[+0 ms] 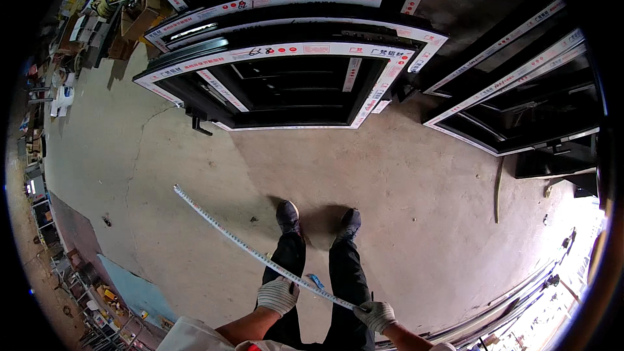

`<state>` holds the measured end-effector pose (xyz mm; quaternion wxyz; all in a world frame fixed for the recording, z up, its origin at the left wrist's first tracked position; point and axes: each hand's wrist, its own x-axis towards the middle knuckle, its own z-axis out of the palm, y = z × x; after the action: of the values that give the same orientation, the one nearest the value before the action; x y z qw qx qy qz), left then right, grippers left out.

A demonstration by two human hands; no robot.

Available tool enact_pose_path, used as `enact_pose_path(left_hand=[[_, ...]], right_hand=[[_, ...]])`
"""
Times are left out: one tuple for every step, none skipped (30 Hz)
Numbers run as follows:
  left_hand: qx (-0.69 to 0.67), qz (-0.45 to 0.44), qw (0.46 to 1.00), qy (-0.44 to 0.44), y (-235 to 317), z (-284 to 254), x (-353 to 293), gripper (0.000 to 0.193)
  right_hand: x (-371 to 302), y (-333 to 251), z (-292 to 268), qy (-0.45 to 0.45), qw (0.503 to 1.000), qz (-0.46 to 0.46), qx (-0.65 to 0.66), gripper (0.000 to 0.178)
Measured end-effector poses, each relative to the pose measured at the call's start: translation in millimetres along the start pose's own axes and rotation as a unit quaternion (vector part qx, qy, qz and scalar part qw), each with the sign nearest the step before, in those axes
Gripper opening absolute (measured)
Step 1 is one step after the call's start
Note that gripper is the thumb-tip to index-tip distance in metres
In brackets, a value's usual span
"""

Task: The person uses a tape measure to measure the dimensions of several black window frames in a workshop. They measure the width and height of stacked frames and a single frame on a stand, then carry a frame to a workbench.

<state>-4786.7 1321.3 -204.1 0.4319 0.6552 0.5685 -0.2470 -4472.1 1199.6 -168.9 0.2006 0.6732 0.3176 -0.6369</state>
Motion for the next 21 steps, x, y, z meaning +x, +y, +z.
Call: enact_pose_path(left_hand=[[0.002, -0.001, 1.000, -0.003, 3.6, -4.8, -0.6, 0.035], [0.004, -0.001, 1.000, -0.007, 7.0, -9.4, -1.3, 0.034], [0.008, -0.007, 1.000, -0.017, 9.8, -14.6, -2.2, 0.034], [0.011, -0.013, 0.999, -0.027, 14.1, -23.0, -3.0, 0.034], [0.013, -0.020, 0.999, -0.037, 16.6, -27.4, -3.7, 0.034], [0.010, -0.018, 0.999, -0.038, 16.8, -27.0, -4.2, 0.035], [0.011, -0.022, 0.999, -0.048, 15.5, -25.6, -2.6, 0.035], [0.012, -0.025, 0.998, -0.059, 13.5, -23.8, -0.2, 0.036], [0.012, -0.029, 0.997, -0.070, 11.4, -22.3, 1.0, 0.037], [0.013, -0.027, 0.997, -0.067, 14.7, -27.6, -0.2, 0.038], [0.015, -0.031, 0.998, -0.060, 14.8, -27.8, -1.2, 0.038], [0.018, -0.035, 0.998, -0.054, 13.9, -27.0, -1.8, 0.038], [0.018, -0.036, 0.998, -0.055, 12.6, -23.3, -2.4, 0.038], [0.018, -0.021, 0.999, -0.038, 8.7, -18.9, -2.8, 0.037], [0.019, -0.021, 0.999, -0.035, 5.8, -15.4, -3.6, 0.037], [0.020, -0.019, 0.999, -0.032, 4.1, -11.8, -2.5, 0.036], [0.021, -0.018, 0.999, -0.028, 1.8, -7.9, -1.4, 0.036], [0.003, 0.001, 1.000, -0.007, -2.2, -2.2, -1.4, 0.035], [0.001, 0.001, 1.000, -0.004, 0.2, -3.8, -2.6, 0.034], [-0.001, 0.000, 1.000, -0.002, 2.5, -5.3, -2.9, 0.034], [-0.004, -0.002, 1.000, 0.001, 4.6, -7.2, -2.0, 0.033]], right_hand=[[-0.9, 0.1, 1.7, 0.004, 1.000, -0.004, 0.007, 0.047], [0.1, 0.0, 2.7, 0.013, 1.000, -0.008, 0.010, 0.046], [0.4, 0.3, 3.6, 0.020, 1.000, -0.013, 0.012, 0.045], [0.1, -1.6, 3.4, 0.028, 0.999, -0.018, 0.014, 0.045], [-0.8, -1.8, 4.5, 0.027, 0.999, -0.014, 0.017, 0.043], [-2.4, -0.1, 6.8, 0.025, 0.999, -0.010, 0.019, 0.042], [-1.3, 1.4, 8.1, 0.023, 1.000, -0.009, 0.019, 0.041], [0.4, 5.6, 12.2, 0.036, 0.999, -0.018, 0.016, 0.040], [1.7, 10.3, 17.2, 0.048, 0.998, -0.028, 0.013, 0.038], [2.4, 9.9, 17.5, 0.063, 0.997, -0.039, 0.011, 0.037], [3.9, 9.5, 17.2, 0.061, 0.997, -0.042, 0.017, 0.038], [4.4, 9.8, 16.8, 0.059, 0.997, -0.045, 0.024, 0.038], [1.1, 8.3, 14.0, 0.056, 0.997, -0.040, 0.030, 0.038], [-0.2, 6.0, 11.5, 0.054, 0.997, -0.042, 0.028, 0.038], [-0.5, 3.0, 9.0, 0.053, 0.997, -0.044, 0.027, 0.038], [-0.3, 0.6, 5.8, 0.054, 0.997, -0.045, 0.026, 0.038], [-0.1, -0.3, 3.8, 0.048, 0.998, -0.042, 0.015, 0.038], [0.6, -0.9, 2.1, 0.041, 0.998, -0.039, 0.003, 0.037], [0.8, -0.8, 2.4, 0.034, 0.999, -0.035, -0.007, 0.037], [0.9, -0.4, 2.2, 0.037, 0.999, -0.036, 0.001, 0.037], [1.0, 0.1, 1.8, 0.040, 0.998, -0.037, 0.009, 0.036]])
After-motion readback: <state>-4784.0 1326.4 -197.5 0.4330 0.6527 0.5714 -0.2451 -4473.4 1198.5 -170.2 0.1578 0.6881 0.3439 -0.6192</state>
